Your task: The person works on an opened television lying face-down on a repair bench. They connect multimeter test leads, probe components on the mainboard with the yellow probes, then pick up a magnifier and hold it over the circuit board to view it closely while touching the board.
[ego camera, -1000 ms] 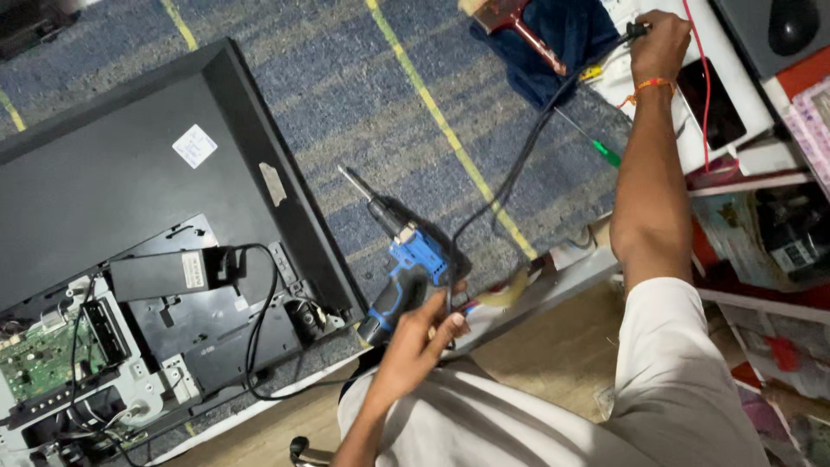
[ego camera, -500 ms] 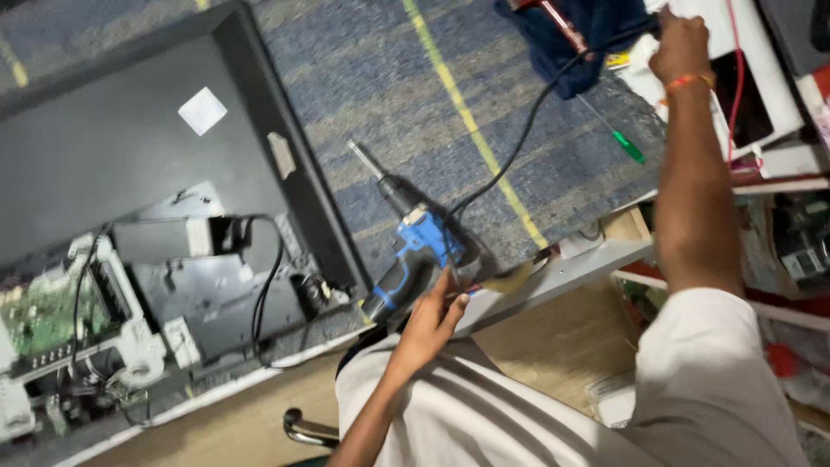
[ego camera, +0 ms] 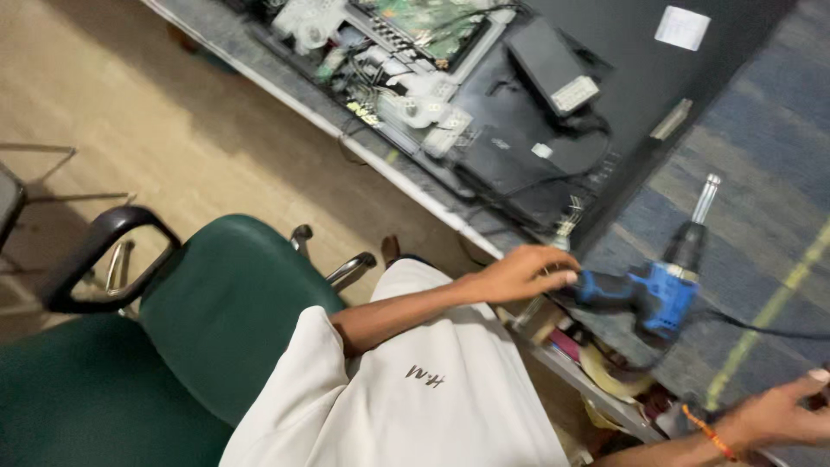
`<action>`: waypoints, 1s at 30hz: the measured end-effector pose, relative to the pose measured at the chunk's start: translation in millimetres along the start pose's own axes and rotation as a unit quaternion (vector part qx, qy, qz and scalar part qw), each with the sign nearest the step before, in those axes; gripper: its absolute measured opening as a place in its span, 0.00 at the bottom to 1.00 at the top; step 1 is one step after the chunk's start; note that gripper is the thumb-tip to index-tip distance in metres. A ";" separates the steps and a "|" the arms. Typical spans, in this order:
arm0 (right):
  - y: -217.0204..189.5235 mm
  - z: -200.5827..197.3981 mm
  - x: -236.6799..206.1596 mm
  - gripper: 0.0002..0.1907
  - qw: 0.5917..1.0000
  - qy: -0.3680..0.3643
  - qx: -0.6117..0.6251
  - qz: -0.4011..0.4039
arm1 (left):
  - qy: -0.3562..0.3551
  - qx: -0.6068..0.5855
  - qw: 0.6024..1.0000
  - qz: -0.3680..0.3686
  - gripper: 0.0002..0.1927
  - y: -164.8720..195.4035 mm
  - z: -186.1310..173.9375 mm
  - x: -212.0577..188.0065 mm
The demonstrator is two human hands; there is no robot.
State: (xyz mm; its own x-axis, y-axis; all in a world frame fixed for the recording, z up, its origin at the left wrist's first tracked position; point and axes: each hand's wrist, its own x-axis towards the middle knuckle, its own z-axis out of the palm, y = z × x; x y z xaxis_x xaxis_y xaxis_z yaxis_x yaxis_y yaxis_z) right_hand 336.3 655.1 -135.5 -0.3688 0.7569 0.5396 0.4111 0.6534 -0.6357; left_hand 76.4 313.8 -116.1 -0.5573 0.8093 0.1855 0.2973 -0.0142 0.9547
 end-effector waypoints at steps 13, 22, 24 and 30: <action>-369.2 211.7 -185.2 0.23 0.747 -0.643 0.165 -0.010 | 0.445 0.305 0.840 -0.055 0.24 -126.1 -241.4 -115.3; -450.3 321.0 -244.4 0.29 0.803 -0.536 0.251 -0.068 | 0.254 0.164 0.946 -0.117 0.19 -81.8 -289.7 -102.4; -452.7 323.1 -240.1 0.14 0.775 -0.601 0.195 -0.023 | 0.230 0.127 0.963 -0.057 0.19 -68.3 -304.6 -103.4; -489.5 317.4 -169.8 0.21 0.542 -0.683 0.455 0.181 | 0.085 -0.323 0.942 0.019 0.31 -23.8 -320.4 -101.7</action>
State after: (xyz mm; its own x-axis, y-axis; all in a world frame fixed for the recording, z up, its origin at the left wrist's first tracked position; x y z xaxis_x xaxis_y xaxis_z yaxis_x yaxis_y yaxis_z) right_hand -66.9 202.7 -91.2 -0.9298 -0.2880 -0.2293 0.3110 -0.2813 -0.9078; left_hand -122.5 43.7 -83.2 -0.6881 0.6959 0.2054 -0.1834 -0.4407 0.8787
